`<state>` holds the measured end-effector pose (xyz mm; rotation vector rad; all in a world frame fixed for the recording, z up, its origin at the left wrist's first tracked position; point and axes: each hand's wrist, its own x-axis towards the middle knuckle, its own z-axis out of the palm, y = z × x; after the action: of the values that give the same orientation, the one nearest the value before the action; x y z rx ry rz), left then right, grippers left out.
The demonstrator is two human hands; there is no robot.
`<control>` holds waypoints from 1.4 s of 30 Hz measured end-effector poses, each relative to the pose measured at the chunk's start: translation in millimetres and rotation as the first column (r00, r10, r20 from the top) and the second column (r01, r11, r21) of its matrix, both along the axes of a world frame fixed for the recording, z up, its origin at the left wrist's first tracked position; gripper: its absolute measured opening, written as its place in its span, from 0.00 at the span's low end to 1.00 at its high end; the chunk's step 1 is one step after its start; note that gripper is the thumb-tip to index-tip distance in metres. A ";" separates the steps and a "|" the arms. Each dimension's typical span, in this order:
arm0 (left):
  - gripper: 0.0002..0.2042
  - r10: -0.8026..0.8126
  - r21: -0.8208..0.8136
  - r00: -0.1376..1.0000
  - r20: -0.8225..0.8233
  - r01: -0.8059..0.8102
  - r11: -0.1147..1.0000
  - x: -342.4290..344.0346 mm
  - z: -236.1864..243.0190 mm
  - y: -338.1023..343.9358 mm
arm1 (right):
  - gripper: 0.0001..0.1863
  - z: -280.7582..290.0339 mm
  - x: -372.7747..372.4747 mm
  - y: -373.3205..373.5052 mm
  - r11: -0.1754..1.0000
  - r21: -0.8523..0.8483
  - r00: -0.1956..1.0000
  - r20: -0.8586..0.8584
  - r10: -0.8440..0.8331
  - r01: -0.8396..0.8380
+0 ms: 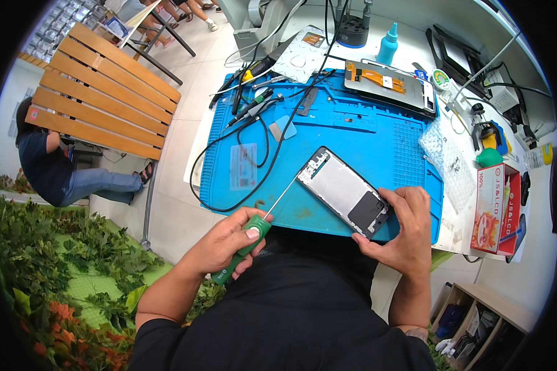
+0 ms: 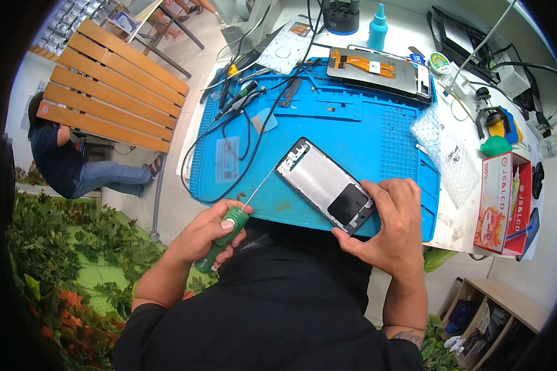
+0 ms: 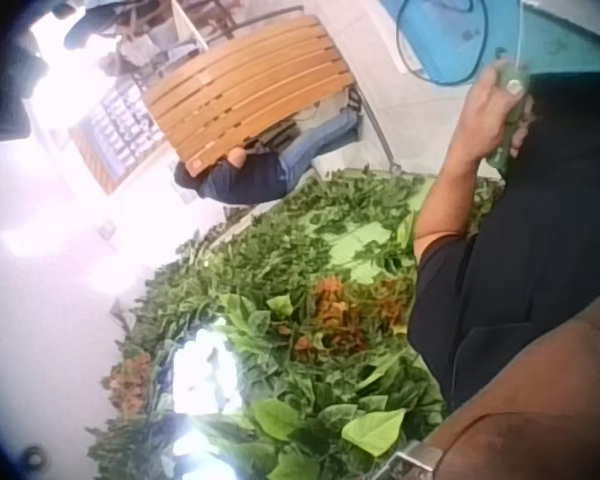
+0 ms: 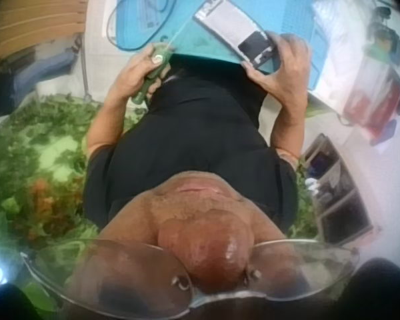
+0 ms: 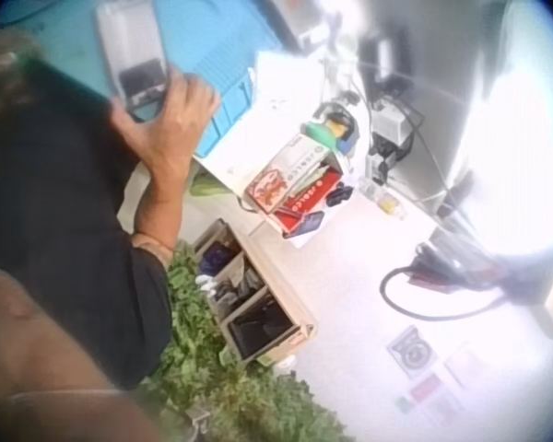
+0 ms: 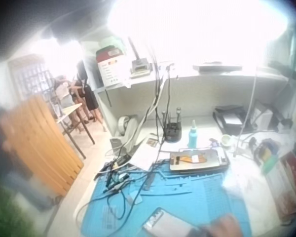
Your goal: The person disassembles a mobile phone by removing internal components and unscrewing parts with a screwdriver and a metal tool.
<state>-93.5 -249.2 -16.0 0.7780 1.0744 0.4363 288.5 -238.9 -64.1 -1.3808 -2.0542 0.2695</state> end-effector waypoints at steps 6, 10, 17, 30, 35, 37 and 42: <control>0.26 -0.059 0.064 0.998 0.001 0.059 0.996 -17.0 -2.0 4.8 | 0.43 1.7 1.2 3.2 1.000 -0.020 1.000 0.021 -0.008 0.009; 0.36 0.075 0.044 0.936 0.343 -0.096 0.994 -8.9 -7.4 22.9 | 0.43 1.6 3.2 7.1 0.999 -0.038 0.999 0.026 -0.035 0.036; 0.40 0.043 0.155 0.914 0.404 -0.114 0.981 3.6 -21.0 36.1 | 0.44 -6.2 4.6 7.6 0.999 0.014 0.999 0.025 -0.036 0.036; 0.40 0.079 0.171 0.947 0.310 -0.138 0.976 13.1 -22.6 34.7 | 0.44 -5.8 3.3 7.0 0.999 0.015 0.999 0.024 -0.047 0.047; 0.40 0.072 0.188 0.951 0.300 -0.133 0.973 14.0 -25.2 33.6 | 0.44 -7.4 3.6 6.9 0.999 0.018 0.999 0.014 -0.050 0.050; 0.40 0.076 0.185 0.953 0.292 -0.134 0.973 14.2 -24.9 33.9 | 0.44 -6.8 4.0 7.3 0.999 0.018 0.999 0.019 -0.048 0.048; 0.38 0.088 0.172 0.959 0.269 -0.138 0.975 16.1 -25.1 33.5 | 0.44 -6.7 4.1 8.0 0.999 0.027 0.999 0.013 -0.044 0.044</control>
<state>-77.5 -215.7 -41.0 0.8039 0.8413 0.7268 292.6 -230.9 -70.8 -1.4134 -2.0285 0.2140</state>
